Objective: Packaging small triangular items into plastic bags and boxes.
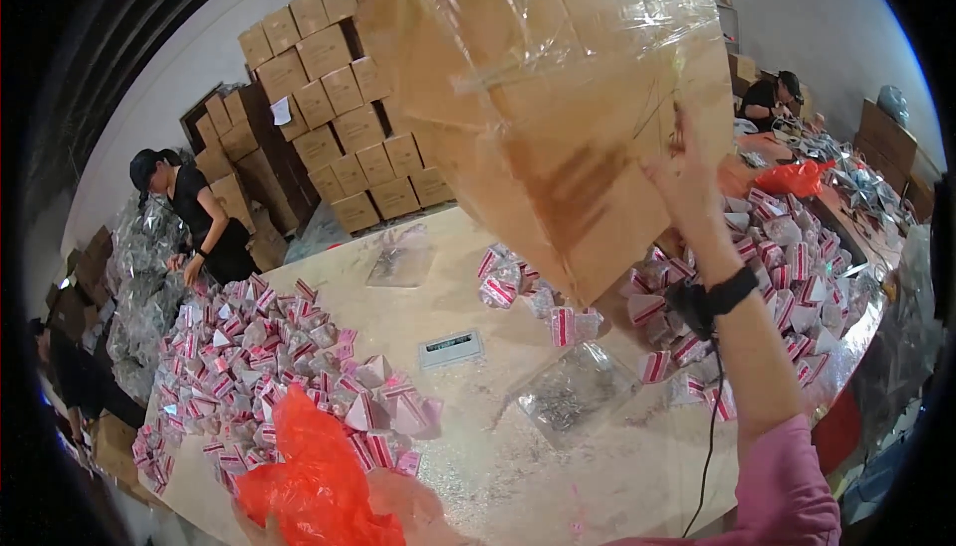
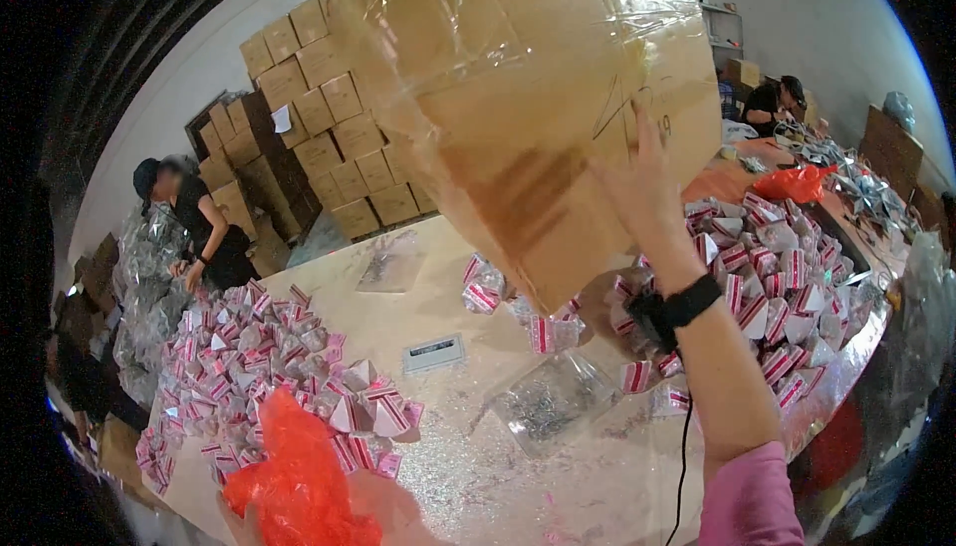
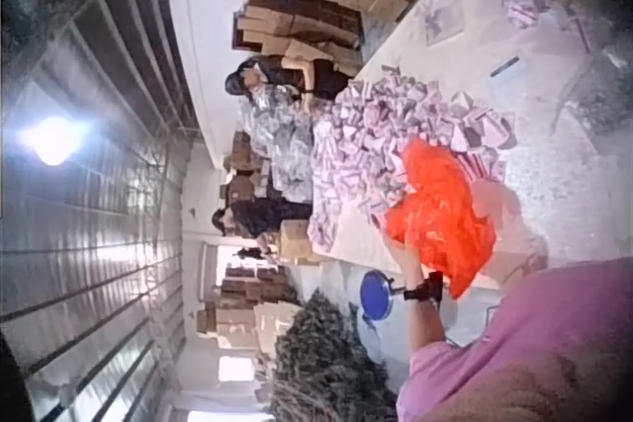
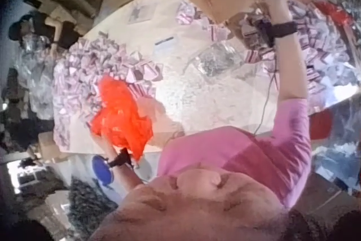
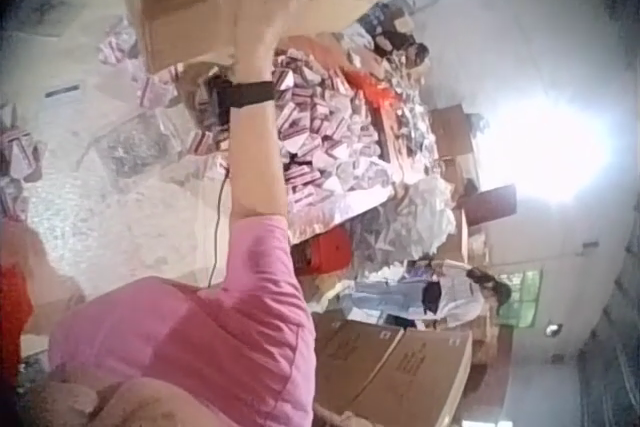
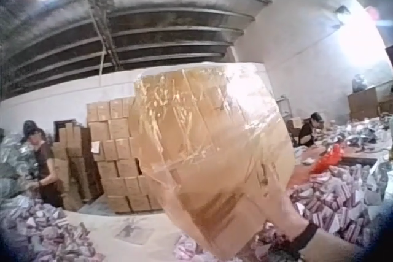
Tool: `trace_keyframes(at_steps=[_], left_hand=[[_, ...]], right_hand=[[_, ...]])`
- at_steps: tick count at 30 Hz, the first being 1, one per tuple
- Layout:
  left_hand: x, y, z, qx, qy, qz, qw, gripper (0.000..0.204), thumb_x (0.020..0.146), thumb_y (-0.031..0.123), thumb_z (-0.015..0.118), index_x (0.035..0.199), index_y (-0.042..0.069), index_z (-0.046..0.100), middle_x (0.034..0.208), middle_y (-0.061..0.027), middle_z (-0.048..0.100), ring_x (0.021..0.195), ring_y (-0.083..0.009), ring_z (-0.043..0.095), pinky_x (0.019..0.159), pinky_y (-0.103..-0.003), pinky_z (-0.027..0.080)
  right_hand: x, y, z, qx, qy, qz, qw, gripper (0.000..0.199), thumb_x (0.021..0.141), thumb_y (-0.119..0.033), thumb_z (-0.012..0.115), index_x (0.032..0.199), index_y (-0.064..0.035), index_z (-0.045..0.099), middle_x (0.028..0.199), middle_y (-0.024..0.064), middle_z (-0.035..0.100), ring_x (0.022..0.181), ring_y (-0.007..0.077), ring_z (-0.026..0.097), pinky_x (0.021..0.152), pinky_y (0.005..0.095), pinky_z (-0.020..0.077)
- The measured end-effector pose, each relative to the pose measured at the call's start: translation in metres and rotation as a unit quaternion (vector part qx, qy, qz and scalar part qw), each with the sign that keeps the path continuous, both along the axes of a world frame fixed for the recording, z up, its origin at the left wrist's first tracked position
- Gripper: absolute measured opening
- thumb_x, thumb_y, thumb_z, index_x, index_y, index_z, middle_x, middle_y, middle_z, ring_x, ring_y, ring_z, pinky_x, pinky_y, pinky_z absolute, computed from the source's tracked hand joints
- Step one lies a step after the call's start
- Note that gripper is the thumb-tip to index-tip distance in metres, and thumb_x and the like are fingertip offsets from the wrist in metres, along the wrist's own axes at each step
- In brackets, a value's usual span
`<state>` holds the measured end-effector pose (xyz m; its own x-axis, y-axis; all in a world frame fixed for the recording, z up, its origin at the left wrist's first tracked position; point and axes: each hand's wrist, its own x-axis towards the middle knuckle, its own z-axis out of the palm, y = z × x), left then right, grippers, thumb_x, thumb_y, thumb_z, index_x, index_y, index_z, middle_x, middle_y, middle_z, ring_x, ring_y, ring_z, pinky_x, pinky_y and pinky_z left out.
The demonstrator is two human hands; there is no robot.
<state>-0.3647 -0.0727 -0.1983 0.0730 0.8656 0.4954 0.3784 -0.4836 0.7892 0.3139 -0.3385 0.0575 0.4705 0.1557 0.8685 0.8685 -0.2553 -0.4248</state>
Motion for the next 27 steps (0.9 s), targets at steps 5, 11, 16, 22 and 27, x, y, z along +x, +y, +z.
trace_keyframes(at_steps=[5,11,16,22,27], left_hand=[[0.117,-0.075,0.095,0.166,0.377,0.102,0.906,0.054,0.080,0.028,0.051,0.122,-0.002,0.037,0.123,-0.0224,0.040,0.115,-0.0346,0.035,0.097,-0.040,0.028],[0.259,-0.089,0.087,0.105,0.225,-0.266,0.931,0.049,0.070,0.016,0.060,0.114,-0.001,0.044,0.121,-0.0234,0.038,0.111,-0.0392,0.037,0.093,-0.044,0.031],[0.291,-0.110,0.061,0.017,0.192,-0.371,0.909,0.047,0.072,0.020,0.058,0.112,0.000,0.045,0.118,-0.0221,0.042,0.110,-0.0368,0.039,0.091,-0.041,0.034],[0.309,-0.114,0.008,-0.064,0.210,-0.449,0.866,0.051,0.074,0.030,0.056,0.115,0.001,0.045,0.116,-0.0207,0.046,0.109,-0.0338,0.043,0.092,-0.038,0.034],[0.301,-0.119,-0.038,-0.164,0.288,-0.443,0.833,0.053,0.073,0.033,0.056,0.112,-0.001,0.045,0.112,-0.0217,0.047,0.110,-0.0355,0.042,0.093,-0.039,0.033]], right_hand=[[-0.074,0.011,0.111,0.033,-0.271,0.022,0.962,0.059,0.072,-0.014,0.062,0.125,-0.0057,0.037,0.125,0.0144,0.041,0.113,0.0265,0.041,0.091,0.0336,0.0347],[-0.134,0.046,0.180,-0.067,-0.326,-0.148,0.931,0.050,0.072,-0.030,0.057,0.117,-0.0099,0.049,0.118,0.0183,0.048,0.112,0.0239,0.044,0.098,0.0351,0.0287],[-0.054,0.059,0.173,-0.150,-0.363,-0.058,0.918,0.049,0.071,-0.013,0.054,0.118,-0.0041,0.044,0.124,0.0182,0.040,0.116,0.0310,0.037,0.095,0.0359,0.0314],[0.005,0.068,0.116,-0.223,-0.248,-0.056,0.941,0.049,0.069,-0.011,0.053,0.116,-0.0029,0.043,0.120,0.0188,0.042,0.112,0.0346,0.039,0.095,0.0389,0.0326],[0.032,0.108,0.043,-0.388,-0.156,-0.038,0.908,0.057,0.065,-0.008,0.054,0.119,0.0008,0.040,0.117,0.0213,0.046,0.109,0.0355,0.043,0.094,0.0376,0.0340]])
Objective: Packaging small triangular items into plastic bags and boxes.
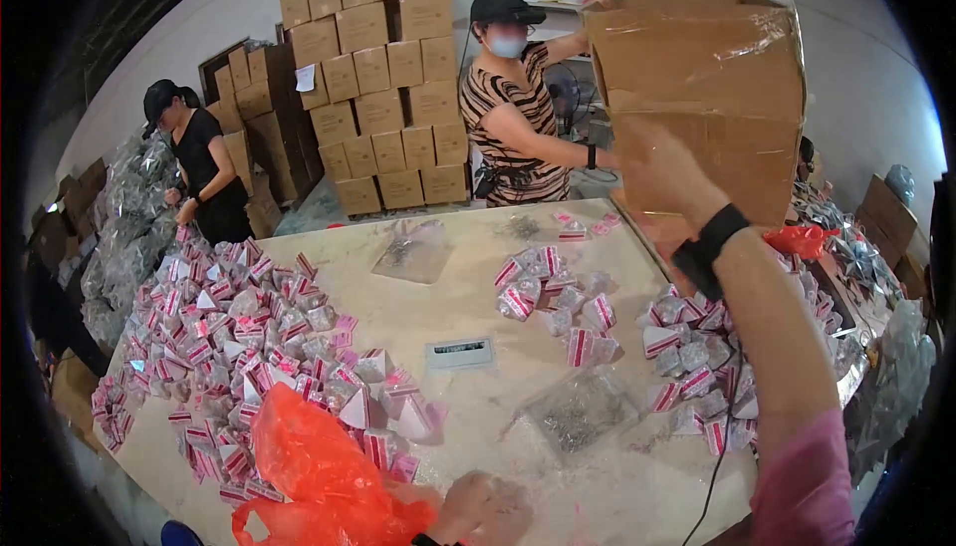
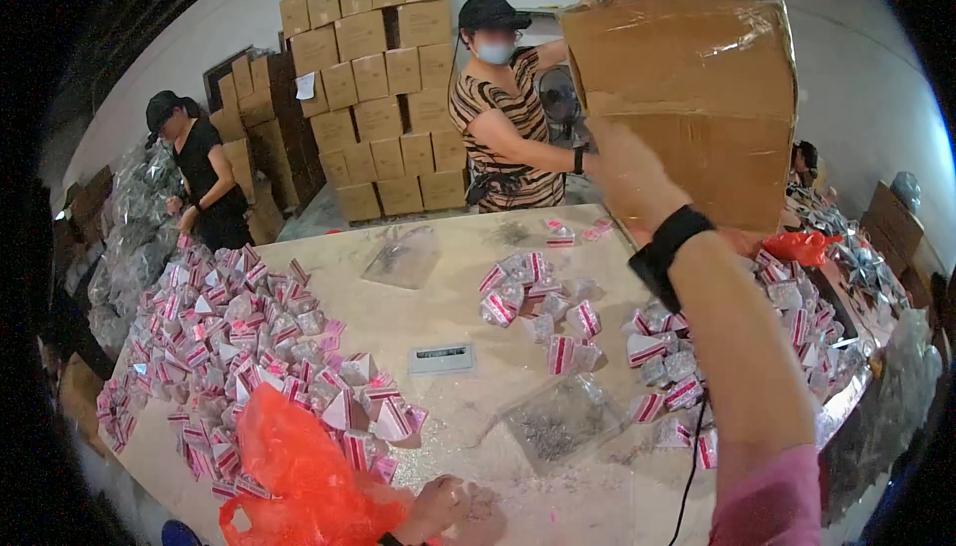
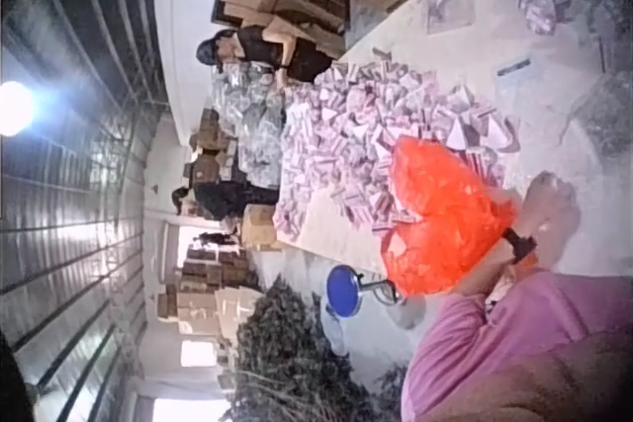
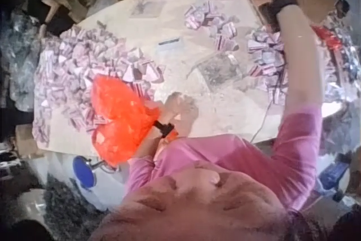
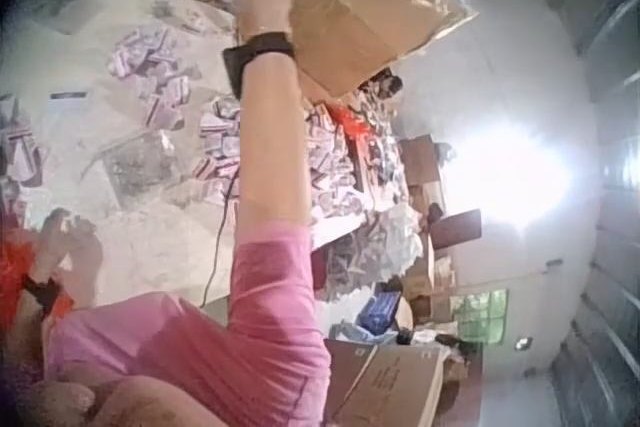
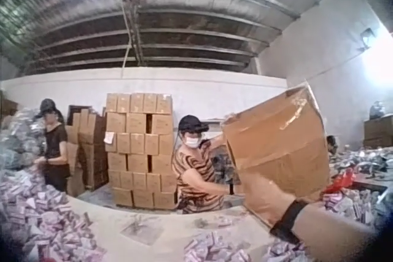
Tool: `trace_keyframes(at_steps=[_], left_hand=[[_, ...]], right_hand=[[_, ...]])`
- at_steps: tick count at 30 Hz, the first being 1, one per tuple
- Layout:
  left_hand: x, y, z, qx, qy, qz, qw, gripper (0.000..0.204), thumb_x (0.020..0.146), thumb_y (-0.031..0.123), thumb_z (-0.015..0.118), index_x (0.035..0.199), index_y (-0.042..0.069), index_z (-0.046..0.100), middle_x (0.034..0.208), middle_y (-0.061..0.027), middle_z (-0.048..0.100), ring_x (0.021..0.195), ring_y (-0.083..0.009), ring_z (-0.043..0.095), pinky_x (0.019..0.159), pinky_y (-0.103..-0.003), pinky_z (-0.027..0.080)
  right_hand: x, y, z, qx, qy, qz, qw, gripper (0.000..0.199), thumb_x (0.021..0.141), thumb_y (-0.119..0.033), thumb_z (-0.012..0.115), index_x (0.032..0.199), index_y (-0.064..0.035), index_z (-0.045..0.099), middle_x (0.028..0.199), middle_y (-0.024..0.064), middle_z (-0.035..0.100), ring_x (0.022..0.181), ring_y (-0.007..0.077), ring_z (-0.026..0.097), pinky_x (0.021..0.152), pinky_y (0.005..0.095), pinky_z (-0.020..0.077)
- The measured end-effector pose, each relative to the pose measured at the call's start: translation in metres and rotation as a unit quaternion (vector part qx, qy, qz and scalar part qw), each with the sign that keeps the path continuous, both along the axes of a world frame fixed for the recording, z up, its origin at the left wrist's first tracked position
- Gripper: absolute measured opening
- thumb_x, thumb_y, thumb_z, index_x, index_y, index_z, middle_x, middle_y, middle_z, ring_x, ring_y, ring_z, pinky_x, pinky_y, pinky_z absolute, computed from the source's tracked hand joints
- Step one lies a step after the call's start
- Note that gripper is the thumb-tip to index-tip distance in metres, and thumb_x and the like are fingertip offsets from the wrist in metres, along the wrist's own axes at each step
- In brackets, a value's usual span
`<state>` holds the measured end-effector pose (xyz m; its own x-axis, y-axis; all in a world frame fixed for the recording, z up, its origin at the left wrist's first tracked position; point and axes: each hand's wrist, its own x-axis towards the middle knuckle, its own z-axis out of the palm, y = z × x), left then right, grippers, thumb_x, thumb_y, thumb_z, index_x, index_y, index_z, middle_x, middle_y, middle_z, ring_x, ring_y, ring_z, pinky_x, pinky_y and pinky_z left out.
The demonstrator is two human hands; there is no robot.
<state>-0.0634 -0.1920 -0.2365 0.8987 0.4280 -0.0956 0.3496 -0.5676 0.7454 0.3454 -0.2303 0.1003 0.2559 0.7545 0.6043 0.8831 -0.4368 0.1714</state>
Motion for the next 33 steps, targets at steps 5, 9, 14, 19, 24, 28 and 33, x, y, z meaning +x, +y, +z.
trace_keyframes(at_steps=[5,9,14,19,24,28,33], left_hand=[[-0.016,-0.028,-0.067,0.285,0.051,0.138,0.947,0.049,0.075,0.024,0.050,0.118,0.001,0.041,0.126,-0.0215,0.035,0.118,-0.0341,0.030,0.094,-0.043,0.031],[-0.019,-0.015,-0.075,0.188,-0.038,0.145,0.971,0.053,0.078,0.023,0.047,0.122,-0.004,0.035,0.130,-0.0224,0.029,0.123,-0.0401,0.020,0.101,-0.047,0.020],[-0.017,-0.020,-0.105,0.021,-0.127,0.189,0.974,0.055,0.080,0.023,0.045,0.123,-0.007,0.032,0.132,-0.0240,0.026,0.124,-0.0425,0.015,0.103,-0.047,0.015],[-0.018,-0.024,-0.088,-0.004,-0.131,0.193,0.973,0.054,0.080,0.023,0.045,0.123,-0.008,0.033,0.132,-0.0244,0.026,0.123,-0.0446,0.014,0.103,-0.049,0.014],[-0.021,-0.018,-0.075,0.146,-0.009,0.128,0.981,0.059,0.079,0.029,0.049,0.123,-0.006,0.033,0.132,-0.0237,0.024,0.123,-0.0450,0.014,0.101,-0.052,0.018],[-0.022,-0.018,-0.076,0.149,0.010,0.124,0.981,0.061,0.078,0.031,0.051,0.124,-0.006,0.034,0.133,-0.0233,0.022,0.123,-0.0450,0.014,0.100,-0.052,0.019],[-0.020,-0.015,-0.070,0.167,-0.007,0.108,0.980,0.064,0.077,0.032,0.053,0.123,-0.007,0.033,0.133,-0.0242,0.023,0.123,-0.0452,0.014,0.101,-0.051,0.018]], right_hand=[[-0.032,0.060,-0.056,-0.071,0.220,0.022,0.973,0.071,0.064,-0.007,0.054,0.129,0.0007,0.026,0.098,0.0253,0.054,0.078,0.0338,0.056,0.071,0.0403,0.0443],[-0.064,0.107,-0.065,-0.119,0.386,0.025,0.915,0.071,0.069,-0.004,0.045,0.133,-0.0011,0.016,0.101,0.0293,0.053,0.094,0.0374,0.053,0.078,0.0401,0.0431],[-0.082,0.159,-0.067,-0.126,0.446,0.019,0.886,0.070,0.069,0.000,0.038,0.134,-0.0055,0.014,0.105,0.0263,0.052,0.080,0.0331,0.059,0.064,0.0378,0.0477],[-0.062,0.208,-0.086,-0.148,0.442,0.014,0.885,0.072,0.068,0.001,0.036,0.135,-0.0068,0.013,0.105,0.0248,0.053,0.054,0.0283,0.060,0.056,0.0355,0.0471],[-0.030,0.253,-0.118,-0.116,0.444,0.029,0.888,0.078,0.068,-0.001,0.049,0.135,-0.0109,0.011,0.111,0.0213,0.050,0.057,0.0289,0.059,0.050,0.0377,0.0490],[-0.035,0.249,-0.109,-0.097,0.436,0.032,0.894,0.070,0.070,0.002,0.043,0.133,-0.0079,0.015,0.103,0.0236,0.053,0.065,0.0338,0.059,0.050,0.0395,0.0472],[-0.026,0.234,-0.103,-0.105,0.395,0.041,0.912,0.073,0.068,-0.001,0.046,0.133,-0.0074,0.014,0.095,0.0229,0.055,0.055,0.0289,0.057,0.043,0.0364,0.0433]])
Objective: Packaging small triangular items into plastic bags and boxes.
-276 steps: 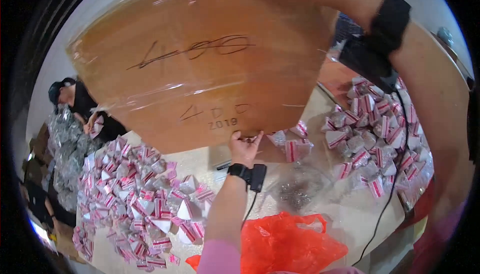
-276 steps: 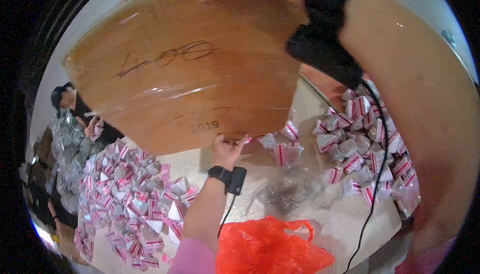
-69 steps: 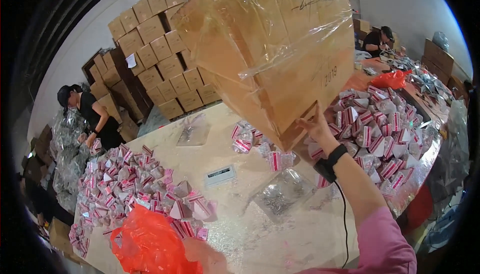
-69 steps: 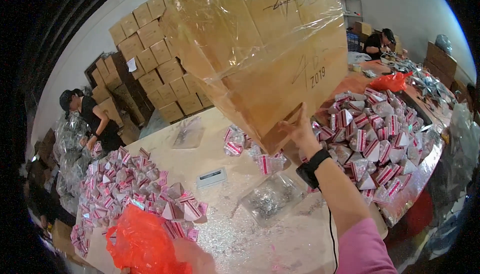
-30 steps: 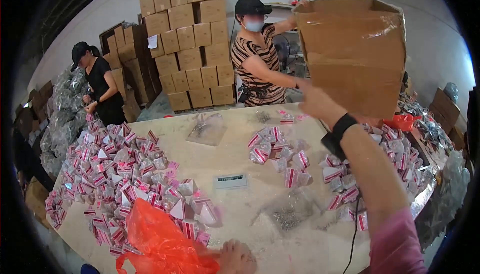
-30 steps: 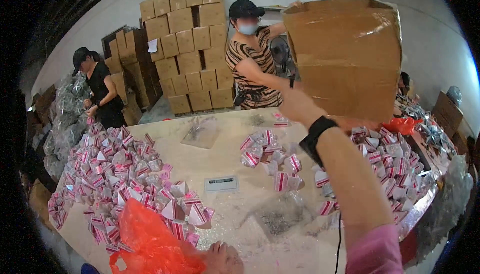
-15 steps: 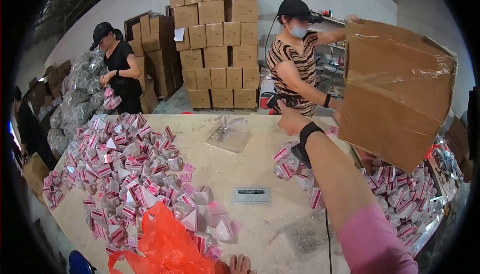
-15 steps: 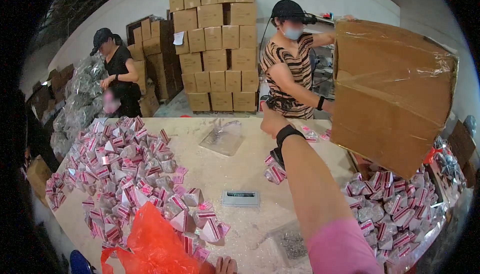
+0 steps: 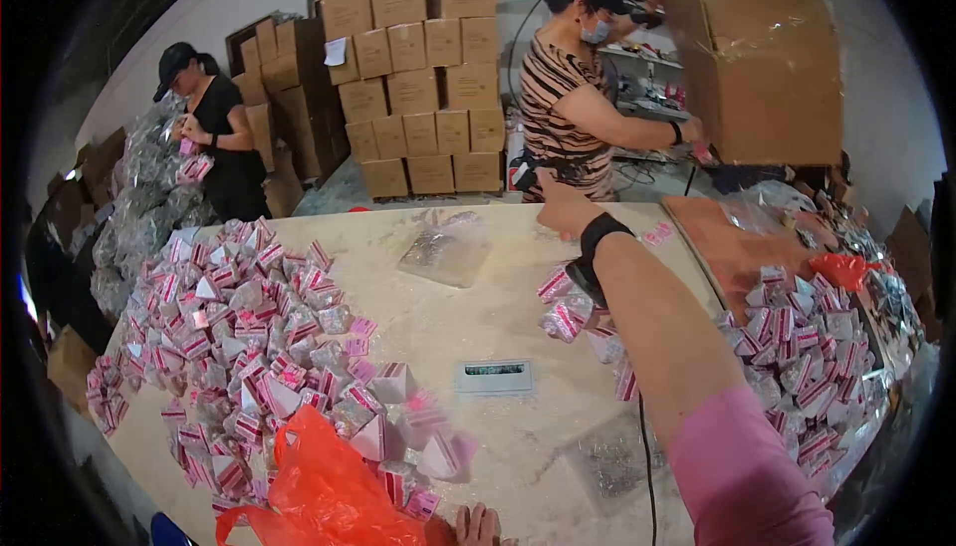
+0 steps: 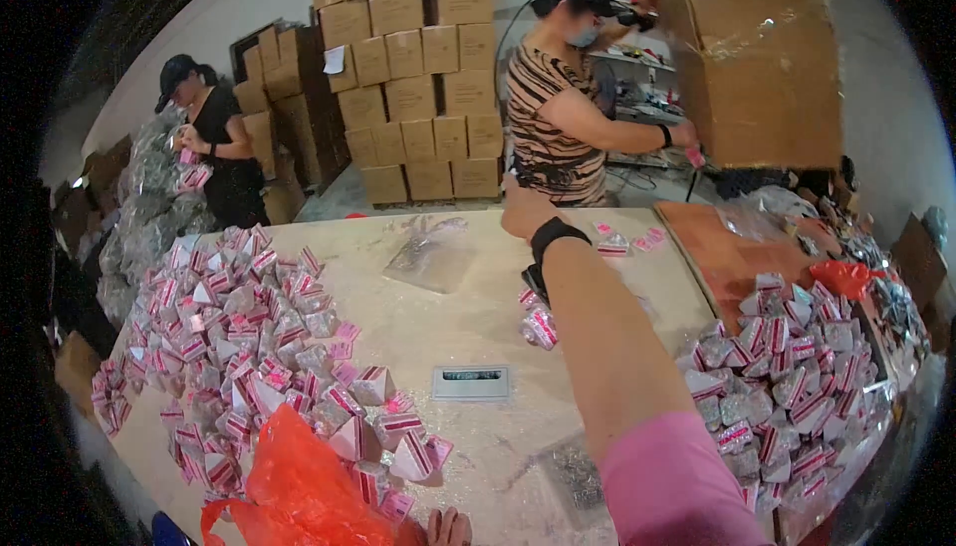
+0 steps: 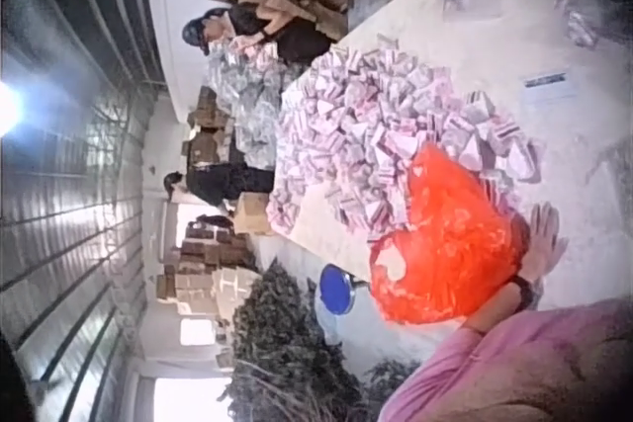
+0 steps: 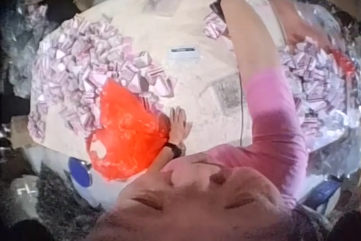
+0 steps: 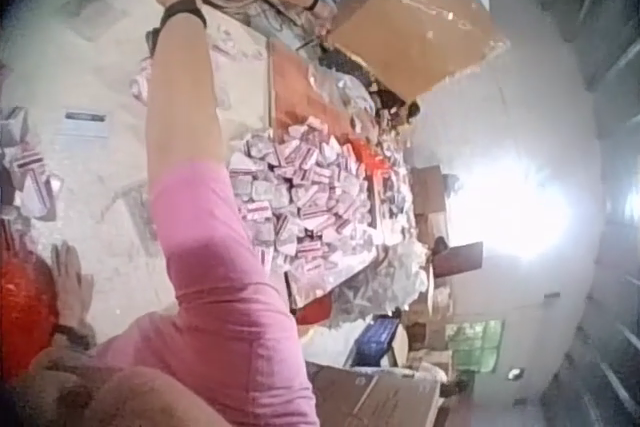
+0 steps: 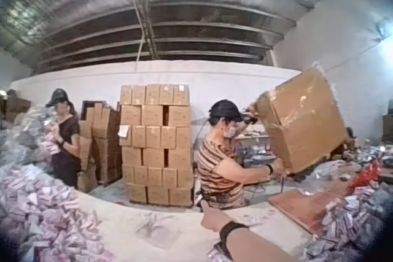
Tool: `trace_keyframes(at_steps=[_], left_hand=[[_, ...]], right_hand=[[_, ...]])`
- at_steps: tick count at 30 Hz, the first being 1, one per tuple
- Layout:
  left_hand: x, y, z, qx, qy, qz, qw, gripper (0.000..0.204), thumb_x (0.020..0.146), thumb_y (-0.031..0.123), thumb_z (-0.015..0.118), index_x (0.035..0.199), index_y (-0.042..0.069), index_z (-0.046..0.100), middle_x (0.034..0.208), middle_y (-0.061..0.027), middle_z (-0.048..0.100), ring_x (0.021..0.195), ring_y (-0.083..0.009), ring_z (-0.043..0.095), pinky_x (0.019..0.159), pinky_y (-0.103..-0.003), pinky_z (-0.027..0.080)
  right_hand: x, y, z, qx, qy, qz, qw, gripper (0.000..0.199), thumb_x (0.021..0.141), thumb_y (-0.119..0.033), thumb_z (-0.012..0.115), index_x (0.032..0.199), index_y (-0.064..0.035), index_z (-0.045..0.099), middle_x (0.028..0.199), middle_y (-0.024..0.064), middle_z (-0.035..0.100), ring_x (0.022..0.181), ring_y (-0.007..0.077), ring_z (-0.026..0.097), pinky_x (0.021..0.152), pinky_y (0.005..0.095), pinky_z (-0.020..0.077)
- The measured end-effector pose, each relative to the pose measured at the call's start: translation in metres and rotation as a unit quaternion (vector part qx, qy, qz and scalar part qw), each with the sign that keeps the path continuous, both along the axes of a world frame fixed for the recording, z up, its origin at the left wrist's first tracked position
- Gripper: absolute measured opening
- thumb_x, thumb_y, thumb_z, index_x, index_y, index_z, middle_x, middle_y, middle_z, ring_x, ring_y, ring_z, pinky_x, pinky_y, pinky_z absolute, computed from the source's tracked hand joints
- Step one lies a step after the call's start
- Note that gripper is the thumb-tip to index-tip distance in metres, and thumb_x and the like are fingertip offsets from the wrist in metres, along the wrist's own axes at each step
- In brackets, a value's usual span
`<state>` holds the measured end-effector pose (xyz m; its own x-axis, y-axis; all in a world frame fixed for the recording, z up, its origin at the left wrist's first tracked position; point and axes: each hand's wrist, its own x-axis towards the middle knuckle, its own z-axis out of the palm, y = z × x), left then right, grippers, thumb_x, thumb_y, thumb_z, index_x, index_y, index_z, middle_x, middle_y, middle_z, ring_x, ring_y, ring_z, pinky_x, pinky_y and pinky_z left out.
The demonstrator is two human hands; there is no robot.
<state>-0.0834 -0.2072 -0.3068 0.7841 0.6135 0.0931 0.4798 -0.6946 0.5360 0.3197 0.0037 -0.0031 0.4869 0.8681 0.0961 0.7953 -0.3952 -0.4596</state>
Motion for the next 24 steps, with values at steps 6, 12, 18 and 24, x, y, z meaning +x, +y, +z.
trace_keyframes(at_steps=[6,12,18,24], left_hand=[[-0.003,0.000,0.001,0.023,0.006,0.008,1.000,0.064,0.077,0.032,0.053,0.123,-0.008,0.033,0.130,-0.0266,0.026,0.122,-0.0463,0.016,0.102,-0.049,0.018],[0.000,-0.002,-0.012,0.063,-0.019,-0.003,0.998,0.063,0.075,0.029,0.053,0.123,-0.007,0.034,0.130,-0.0267,0.027,0.120,-0.0452,0.020,0.102,-0.049,0.017],[-0.005,0.006,-0.019,0.089,-0.041,-0.017,0.995,0.061,0.075,0.028,0.052,0.122,-0.008,0.034,0.129,-0.0254,0.028,0.121,-0.0440,0.019,0.102,-0.046,0.017],[-0.003,0.003,-0.009,0.047,-0.038,0.006,0.998,0.061,0.077,0.028,0.052,0.123,-0.006,0.034,0.131,-0.0246,0.026,0.122,-0.0435,0.018,0.101,-0.048,0.018]], right_hand=[[-0.023,-0.016,-0.031,0.101,-0.044,0.014,0.994,0.068,0.069,-0.007,0.048,0.130,-0.0023,0.019,0.093,0.0275,0.056,0.083,0.0415,0.055,0.074,0.0458,0.0426],[-0.088,-0.123,-0.087,0.030,0.035,0.151,0.987,0.073,0.069,-0.008,0.049,0.132,-0.0005,0.014,0.086,0.0291,0.056,0.082,0.0402,0.055,0.072,0.0446,0.0430],[-0.129,-0.230,-0.112,-0.009,0.134,0.166,0.977,0.070,0.074,-0.013,0.051,0.134,-0.0063,0.015,0.074,0.0191,0.057,0.067,0.0325,0.056,0.061,0.0393,0.0424],[-0.147,-0.318,-0.136,-0.031,0.222,0.122,0.967,0.066,0.077,-0.014,0.049,0.134,-0.0065,0.016,0.078,0.0154,0.057,0.069,0.0285,0.056,0.063,0.0357,0.0430]])
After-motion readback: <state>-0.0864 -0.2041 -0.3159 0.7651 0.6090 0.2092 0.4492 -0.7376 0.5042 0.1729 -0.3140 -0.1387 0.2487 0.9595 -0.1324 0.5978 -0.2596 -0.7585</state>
